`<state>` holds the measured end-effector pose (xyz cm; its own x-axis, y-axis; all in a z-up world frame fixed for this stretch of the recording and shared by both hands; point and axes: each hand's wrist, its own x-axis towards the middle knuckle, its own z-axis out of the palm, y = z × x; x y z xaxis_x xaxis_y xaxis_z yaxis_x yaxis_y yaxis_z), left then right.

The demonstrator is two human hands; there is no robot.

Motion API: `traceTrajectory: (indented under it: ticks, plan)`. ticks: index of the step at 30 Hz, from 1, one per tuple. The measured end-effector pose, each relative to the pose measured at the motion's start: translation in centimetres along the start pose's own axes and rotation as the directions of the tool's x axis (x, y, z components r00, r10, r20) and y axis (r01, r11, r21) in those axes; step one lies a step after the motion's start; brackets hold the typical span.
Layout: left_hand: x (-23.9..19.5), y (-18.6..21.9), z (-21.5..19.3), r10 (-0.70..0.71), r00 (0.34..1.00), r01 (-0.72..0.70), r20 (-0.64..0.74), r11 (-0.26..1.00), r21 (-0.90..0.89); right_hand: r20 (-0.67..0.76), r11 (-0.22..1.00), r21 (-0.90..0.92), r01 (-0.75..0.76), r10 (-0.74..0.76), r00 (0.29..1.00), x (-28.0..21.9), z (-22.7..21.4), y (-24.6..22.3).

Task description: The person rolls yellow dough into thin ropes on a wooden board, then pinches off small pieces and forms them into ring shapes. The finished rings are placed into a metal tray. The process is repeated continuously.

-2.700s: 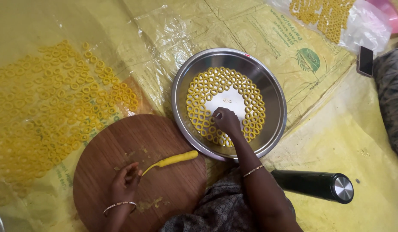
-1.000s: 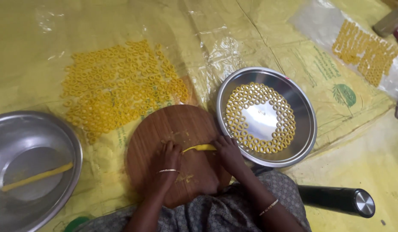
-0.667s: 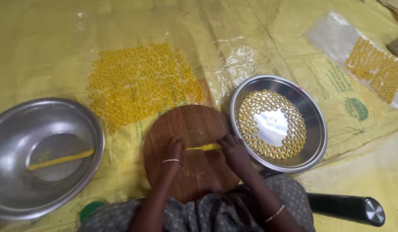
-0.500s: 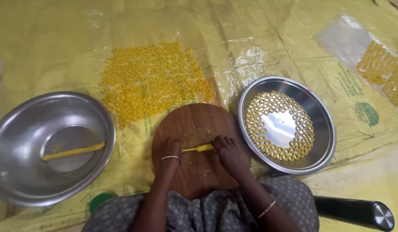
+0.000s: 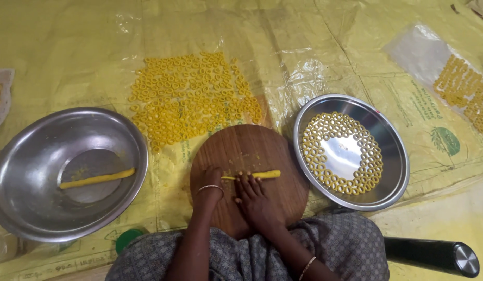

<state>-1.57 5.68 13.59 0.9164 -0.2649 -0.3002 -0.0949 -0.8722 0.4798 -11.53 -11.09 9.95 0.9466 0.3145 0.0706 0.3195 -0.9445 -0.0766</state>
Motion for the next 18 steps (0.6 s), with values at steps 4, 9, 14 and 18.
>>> traceTrajectory:
  ticks: [4,9,14,18]
  plan:
    - [1.0,-0.9,0.8,-0.007,0.999,0.006,-0.033,1.0,-0.019,-0.032,0.998,0.062,-0.033,0.035,0.999,0.7,-0.3,0.0]
    - [1.5,-1.1,0.8,0.013,0.98,-0.021,-0.198,0.999,-0.036,-0.07,1.0,-0.022,-0.019,0.018,0.997,1.1,0.2,0.0]
    - [0.5,-0.6,-1.6,-0.013,0.964,-0.038,-0.265,0.982,-0.185,-0.142,1.0,0.007,-0.015,0.016,0.99,3.6,1.0,1.2]
    - [-0.6,-0.4,-3.6,-0.017,0.954,-0.073,-0.3,0.955,-0.287,-0.199,0.998,0.059,-0.002,0.013,0.98,6.2,1.1,2.1]
